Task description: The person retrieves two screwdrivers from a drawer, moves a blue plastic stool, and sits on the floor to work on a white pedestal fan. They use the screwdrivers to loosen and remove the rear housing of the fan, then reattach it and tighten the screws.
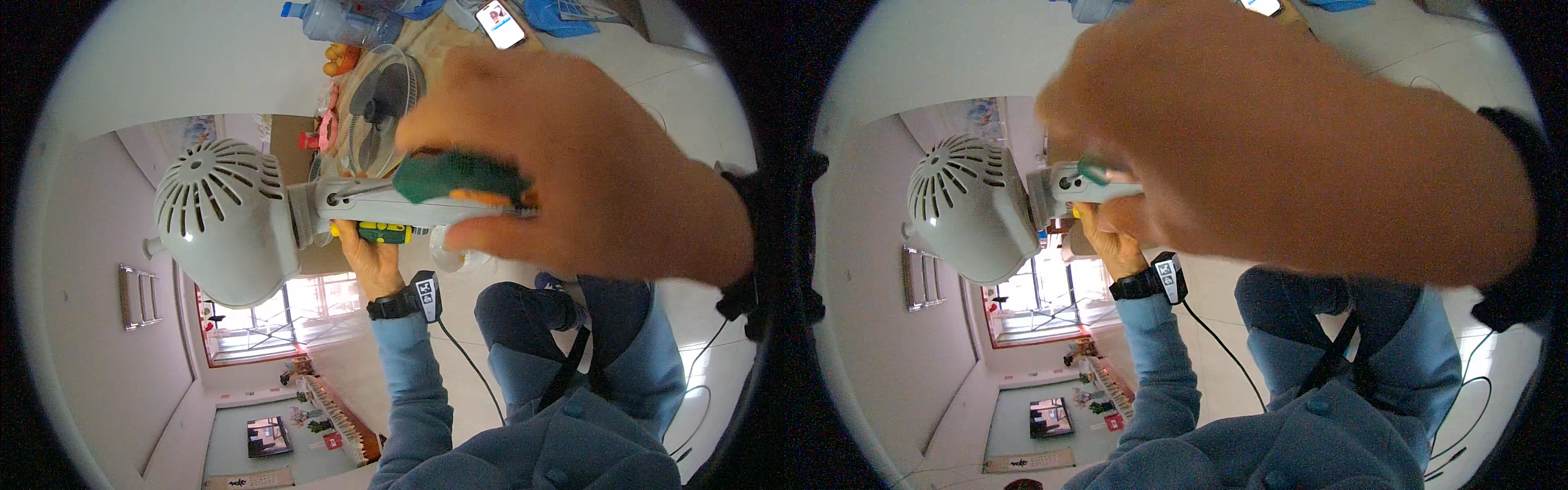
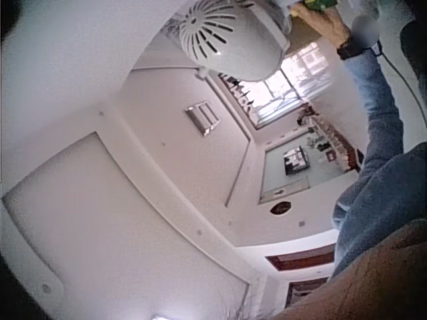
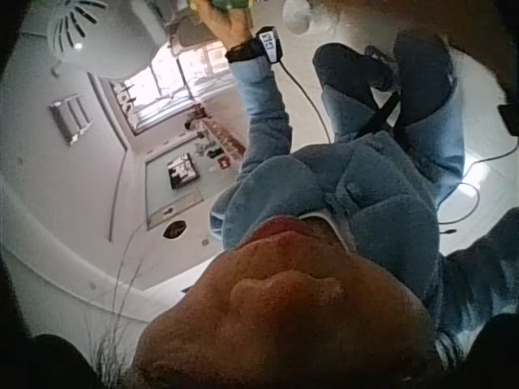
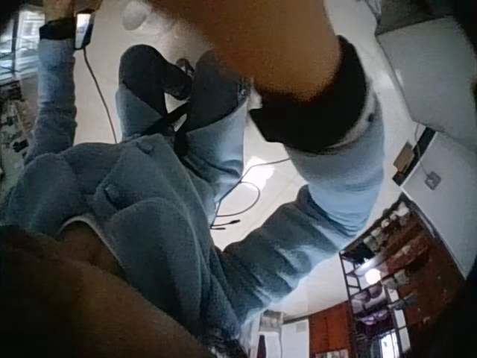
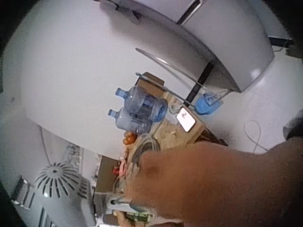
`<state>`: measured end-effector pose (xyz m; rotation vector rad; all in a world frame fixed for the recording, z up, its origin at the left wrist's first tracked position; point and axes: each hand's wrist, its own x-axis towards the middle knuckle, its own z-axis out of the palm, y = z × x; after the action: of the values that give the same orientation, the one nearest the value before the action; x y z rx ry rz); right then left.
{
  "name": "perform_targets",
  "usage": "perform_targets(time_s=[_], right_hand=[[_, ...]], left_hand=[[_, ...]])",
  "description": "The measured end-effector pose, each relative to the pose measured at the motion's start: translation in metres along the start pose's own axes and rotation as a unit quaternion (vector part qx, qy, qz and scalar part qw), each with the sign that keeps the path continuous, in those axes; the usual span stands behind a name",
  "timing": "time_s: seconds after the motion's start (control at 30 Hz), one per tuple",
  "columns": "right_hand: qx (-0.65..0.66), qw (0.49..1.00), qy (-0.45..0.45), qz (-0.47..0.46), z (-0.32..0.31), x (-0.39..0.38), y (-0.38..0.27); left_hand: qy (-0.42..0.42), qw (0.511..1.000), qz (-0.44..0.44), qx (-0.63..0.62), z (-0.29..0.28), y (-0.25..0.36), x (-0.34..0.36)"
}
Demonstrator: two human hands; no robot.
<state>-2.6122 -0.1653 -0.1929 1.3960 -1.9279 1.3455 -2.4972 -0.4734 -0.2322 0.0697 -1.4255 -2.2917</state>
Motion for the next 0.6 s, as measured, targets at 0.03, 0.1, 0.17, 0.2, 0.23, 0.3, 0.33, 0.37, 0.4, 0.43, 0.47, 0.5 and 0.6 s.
perform_targets(time_s=[0.03, 0.1, 0.17, 0.2, 0.23, 0.3, 0.33, 0.37, 0.4, 0.43, 0.47, 0.5, 0.6], right_hand=[[0.099, 0.988, -0.055, 0.106, -0.004, 0.002, 0.001], [0.204, 0.937, -0.154, 0.238, -0.010, 0.007, 0.002], [0.220, 0.898, -0.243, 0.295, -0.012, 0.011, 0.001], [0.228, 0.873, -0.286, 0.323, -0.010, 0.011, 0.000], [0.235, 0.846, -0.328, 0.350, -0.009, 0.013, -0.001], [0.153, 0.891, -0.315, 0.288, -0.005, 0.014, -0.005], [0.064, 0.946, -0.252, 0.195, -0.001, 0.015, -0.009], [-0.029, 0.978, -0.185, 0.096, 0.003, 0.016, -0.012], [-0.120, 0.986, -0.114, -0.007, 0.004, 0.017, -0.016], [-0.209, 0.971, -0.040, -0.111, 0.007, 0.018, -0.018], [-0.250, 0.956, -0.036, -0.147, 0.002, 0.016, -0.019], [-0.290, 0.939, -0.029, -0.184, -0.001, 0.013, -0.019], [-0.241, 0.960, -0.050, -0.135, -0.009, 0.005, -0.015]], left_hand=[[0.086, 0.996, 0.004, 0.025, 0.000, 0.000, 0.001], [0.030, 0.998, 0.020, 0.043, 0.002, -0.001, 0.002], [0.011, 0.997, 0.035, 0.061, 0.005, -0.001, 0.001], [0.024, 0.997, 0.036, 0.067, 0.006, -0.002, 0.001], [0.029, 0.997, 0.038, 0.068, 0.008, -0.002, 0.000], [0.040, 0.995, 0.044, 0.078, 0.010, -0.002, -0.001], [0.044, 0.994, 0.047, 0.087, 0.010, -0.002, -0.002], [0.049, 0.993, 0.050, 0.095, 0.011, -0.002, -0.003], [0.058, 0.985, 0.059, 0.152, 0.011, -0.002, -0.004], [0.065, 0.974, 0.068, 0.208, 0.011, -0.001, -0.005], [0.066, 0.974, 0.070, 0.204, 0.010, -0.002, -0.005], [0.068, 0.972, 0.079, 0.209, 0.009, -0.002, -0.005], [0.032, 0.996, 0.042, 0.068, 0.006, -0.003, -0.003]])
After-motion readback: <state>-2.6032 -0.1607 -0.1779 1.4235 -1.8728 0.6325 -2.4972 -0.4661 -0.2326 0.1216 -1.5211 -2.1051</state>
